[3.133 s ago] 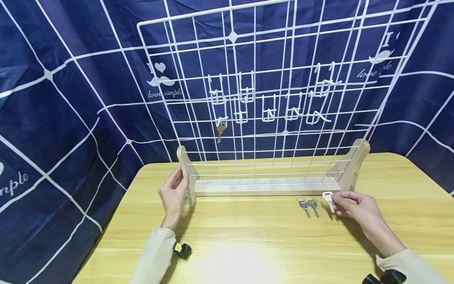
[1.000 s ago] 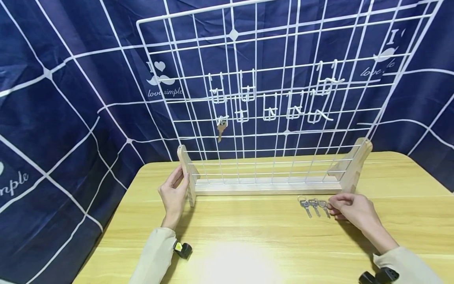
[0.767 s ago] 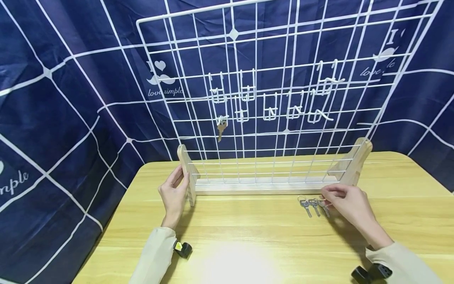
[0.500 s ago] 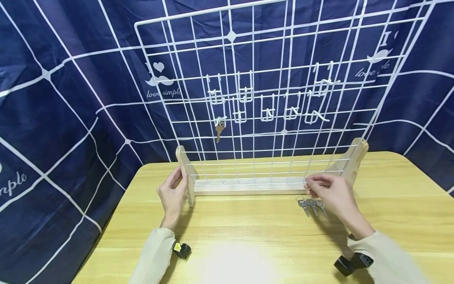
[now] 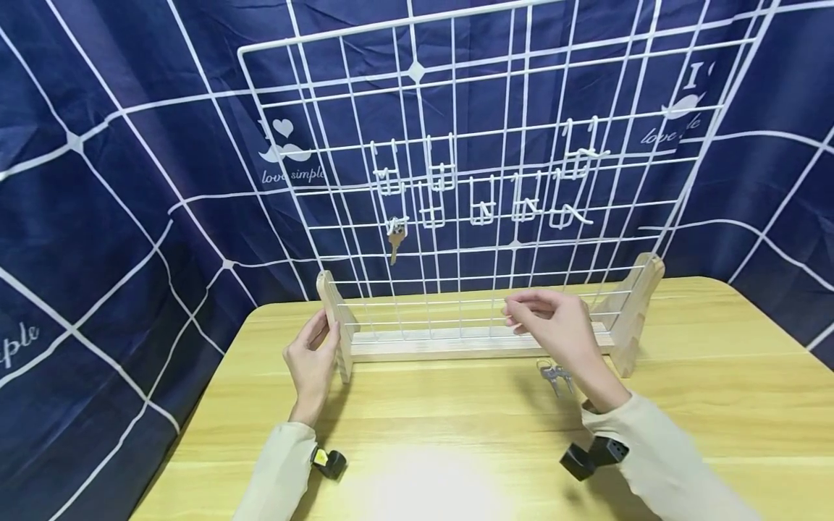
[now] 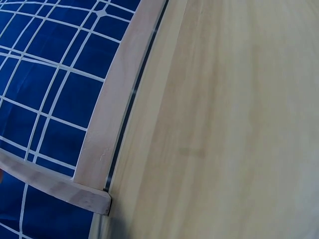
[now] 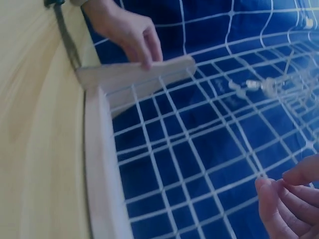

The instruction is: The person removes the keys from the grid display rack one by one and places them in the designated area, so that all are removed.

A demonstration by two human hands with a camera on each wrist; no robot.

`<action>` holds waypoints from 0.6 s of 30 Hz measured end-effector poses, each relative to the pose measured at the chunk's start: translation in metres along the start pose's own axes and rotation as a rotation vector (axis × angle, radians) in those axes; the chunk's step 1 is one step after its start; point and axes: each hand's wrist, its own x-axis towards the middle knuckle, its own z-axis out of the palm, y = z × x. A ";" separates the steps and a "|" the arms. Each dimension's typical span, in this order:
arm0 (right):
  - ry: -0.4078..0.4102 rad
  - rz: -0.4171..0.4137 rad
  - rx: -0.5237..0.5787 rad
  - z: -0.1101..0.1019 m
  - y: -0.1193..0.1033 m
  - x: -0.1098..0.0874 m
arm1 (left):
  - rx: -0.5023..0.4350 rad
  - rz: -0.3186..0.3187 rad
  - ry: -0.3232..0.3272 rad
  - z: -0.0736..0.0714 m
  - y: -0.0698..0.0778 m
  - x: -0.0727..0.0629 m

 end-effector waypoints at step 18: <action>0.017 -0.111 0.174 0.043 -0.040 0.030 | 0.019 0.017 -0.001 -0.001 -0.001 0.000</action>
